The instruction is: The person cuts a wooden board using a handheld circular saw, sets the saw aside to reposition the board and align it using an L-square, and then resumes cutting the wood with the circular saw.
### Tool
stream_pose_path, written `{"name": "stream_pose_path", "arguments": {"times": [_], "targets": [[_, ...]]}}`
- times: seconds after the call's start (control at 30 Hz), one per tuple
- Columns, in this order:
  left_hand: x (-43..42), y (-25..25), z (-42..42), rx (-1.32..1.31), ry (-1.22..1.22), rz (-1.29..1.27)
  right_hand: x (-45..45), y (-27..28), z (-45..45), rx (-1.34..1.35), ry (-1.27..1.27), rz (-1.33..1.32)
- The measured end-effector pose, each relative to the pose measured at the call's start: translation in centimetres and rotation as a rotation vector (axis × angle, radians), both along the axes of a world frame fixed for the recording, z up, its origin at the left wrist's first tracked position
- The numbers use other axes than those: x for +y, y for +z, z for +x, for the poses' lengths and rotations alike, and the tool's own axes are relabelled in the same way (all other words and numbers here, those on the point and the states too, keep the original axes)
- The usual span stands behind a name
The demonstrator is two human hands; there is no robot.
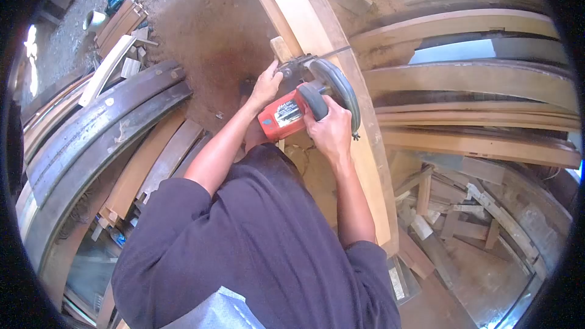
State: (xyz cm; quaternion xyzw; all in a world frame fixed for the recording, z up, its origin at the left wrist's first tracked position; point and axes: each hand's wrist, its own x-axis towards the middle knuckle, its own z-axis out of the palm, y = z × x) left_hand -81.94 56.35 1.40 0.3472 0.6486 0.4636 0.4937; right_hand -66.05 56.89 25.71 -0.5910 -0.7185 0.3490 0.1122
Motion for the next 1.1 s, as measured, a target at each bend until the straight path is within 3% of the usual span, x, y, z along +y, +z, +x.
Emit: {"name": "stream_pose_path", "arguments": {"times": [0.67, 0.93, 1.1], "targets": [[7.2, -1.8, -10.1, 0.016, -0.041, 0.029, 7.3, 0.2, -9.8, -0.042, 0.005, 0.009], [9.2, 1.2, -14.1, 0.004, -0.075, -0.081, 9.7, 0.5, -13.3, 0.029, -0.006, -0.024], [10.9, 0.7, -15.9, 0.015, -0.047, 0.003, 11.4, 0.7, -15.2, 0.031, -0.006, -0.027]]}}
